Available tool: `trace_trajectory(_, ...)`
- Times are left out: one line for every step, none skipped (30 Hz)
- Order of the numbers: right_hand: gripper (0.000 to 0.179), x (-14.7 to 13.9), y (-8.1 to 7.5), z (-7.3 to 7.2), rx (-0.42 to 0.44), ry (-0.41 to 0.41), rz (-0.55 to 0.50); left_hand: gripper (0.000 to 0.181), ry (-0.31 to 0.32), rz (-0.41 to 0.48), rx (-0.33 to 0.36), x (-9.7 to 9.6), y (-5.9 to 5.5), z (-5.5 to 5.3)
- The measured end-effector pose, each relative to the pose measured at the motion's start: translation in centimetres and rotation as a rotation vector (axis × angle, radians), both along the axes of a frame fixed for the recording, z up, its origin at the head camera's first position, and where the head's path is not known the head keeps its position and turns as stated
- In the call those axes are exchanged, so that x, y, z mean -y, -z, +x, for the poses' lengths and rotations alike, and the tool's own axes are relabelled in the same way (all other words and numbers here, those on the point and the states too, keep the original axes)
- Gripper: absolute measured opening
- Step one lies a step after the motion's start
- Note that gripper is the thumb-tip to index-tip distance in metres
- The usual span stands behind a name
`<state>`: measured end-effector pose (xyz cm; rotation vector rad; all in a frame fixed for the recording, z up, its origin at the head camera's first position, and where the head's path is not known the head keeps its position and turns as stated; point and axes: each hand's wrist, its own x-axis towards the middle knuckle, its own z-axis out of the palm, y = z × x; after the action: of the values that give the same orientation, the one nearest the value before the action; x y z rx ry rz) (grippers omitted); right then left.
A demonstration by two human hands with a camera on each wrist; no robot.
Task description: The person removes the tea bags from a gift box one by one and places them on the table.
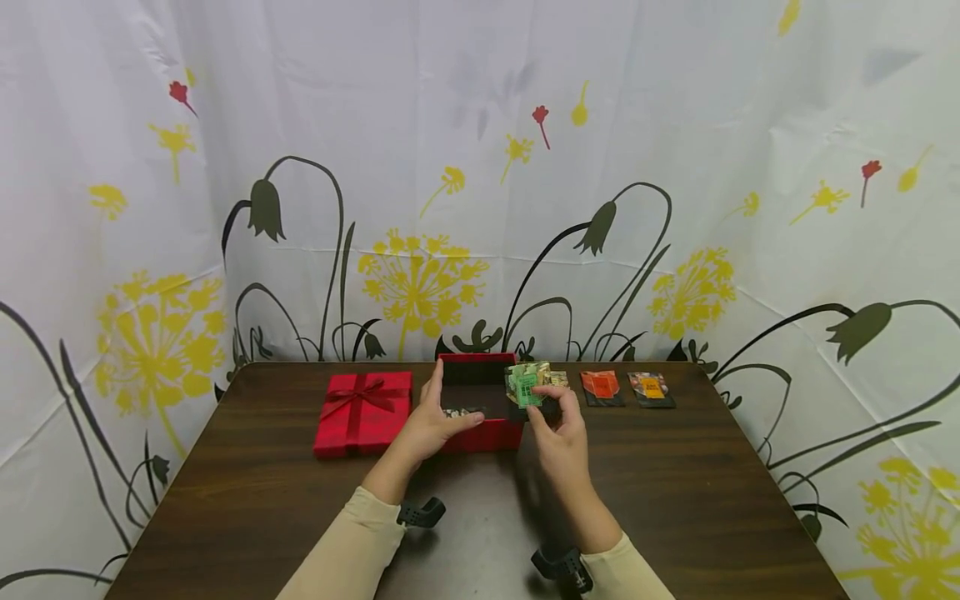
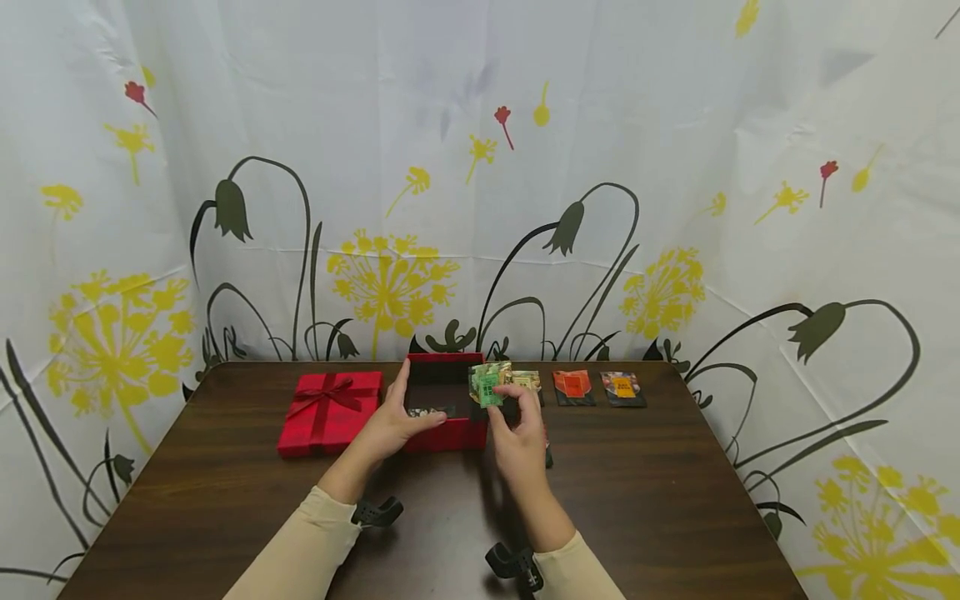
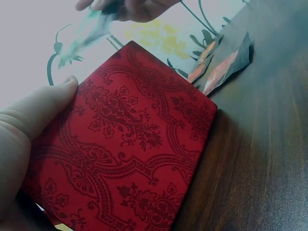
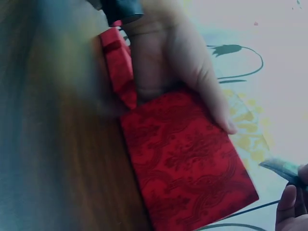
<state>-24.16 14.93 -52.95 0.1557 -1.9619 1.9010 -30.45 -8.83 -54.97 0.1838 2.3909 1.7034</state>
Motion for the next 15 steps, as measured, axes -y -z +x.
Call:
trace_trajectory(0.032,-0.1,0.2,0.2,0.003,-0.005,-0.007,0.134,0.001,0.000,0.000,0.0,0.0,0.0)
trace_trajectory(0.030,-0.3,0.3,0.4,0.011,-0.007,-0.012,0.134,0.002,-0.001,-0.001,0.0,-0.1,0.0)
trace_trajectory(0.029,-0.5,0.4,0.6,0.022,-0.008,-0.016,0.134,0.004,-0.003,-0.001,0.0,-0.1,0.0)
trace_trajectory(0.028,-0.7,0.6,0.8,0.035,-0.008,-0.019,0.135,0.005,-0.005,-0.001,0.0,-0.1,0.1)
trace_trajectory(0.028,-1.0,0.8,1.0,0.045,-0.009,-0.024,0.135,0.005,-0.006,-0.002,0.0,-0.2,0.1)
trace_trajectory(0.028,-1.3,1.0,1.1,0.056,-0.005,-0.025,0.135,0.006,-0.005,-0.002,0.0,-0.2,0.1)
trace_trajectory(0.028,-1.7,1.3,1.3,0.070,-0.001,-0.028,0.135,0.005,-0.004,-0.002,0.0,-0.2,0.1)
trace_trajectory(0.028,-2.1,1.5,1.5,0.082,0.004,-0.031,0.135,0.004,-0.006,-0.001,0.0,-0.2,0.1)
trace_trajectory(0.028,-2.5,1.8,1.6,0.093,0.009,-0.034,0.135,0.004,-0.007,0.000,0.0,-0.2,0.1)
trace_trajectory(0.029,-2.9,2.1,1.8,0.103,0.013,-0.037,0.134,0.003,-0.005,0.001,0.0,-0.2,0.2)
trace_trajectory(0.029,-3.4,2.4,2.0,0.112,0.018,-0.041,0.133,0.002,-0.003,0.004,0.0,-0.2,0.2)
trace_trajectory(0.029,-3.9,2.7,2.2,0.118,0.027,-0.036,0.133,0.000,0.000,0.005,0.0,-0.2,0.2)
trace_trajectory(0.029,-4.4,3.0,2.5,0.126,0.040,-0.029,0.133,-0.001,0.000,0.007,0.0,-0.2,0.2)
trace_trajectory(0.029,-4.9,3.3,2.7,0.133,0.053,-0.022,0.134,0.000,-0.001,0.010,0.0,-0.1,0.2)
trace_trajectory(0.028,-5.4,3.6,2.9,0.140,0.067,-0.012,0.134,0.002,0.000,0.012,0.0,-0.1,0.2)
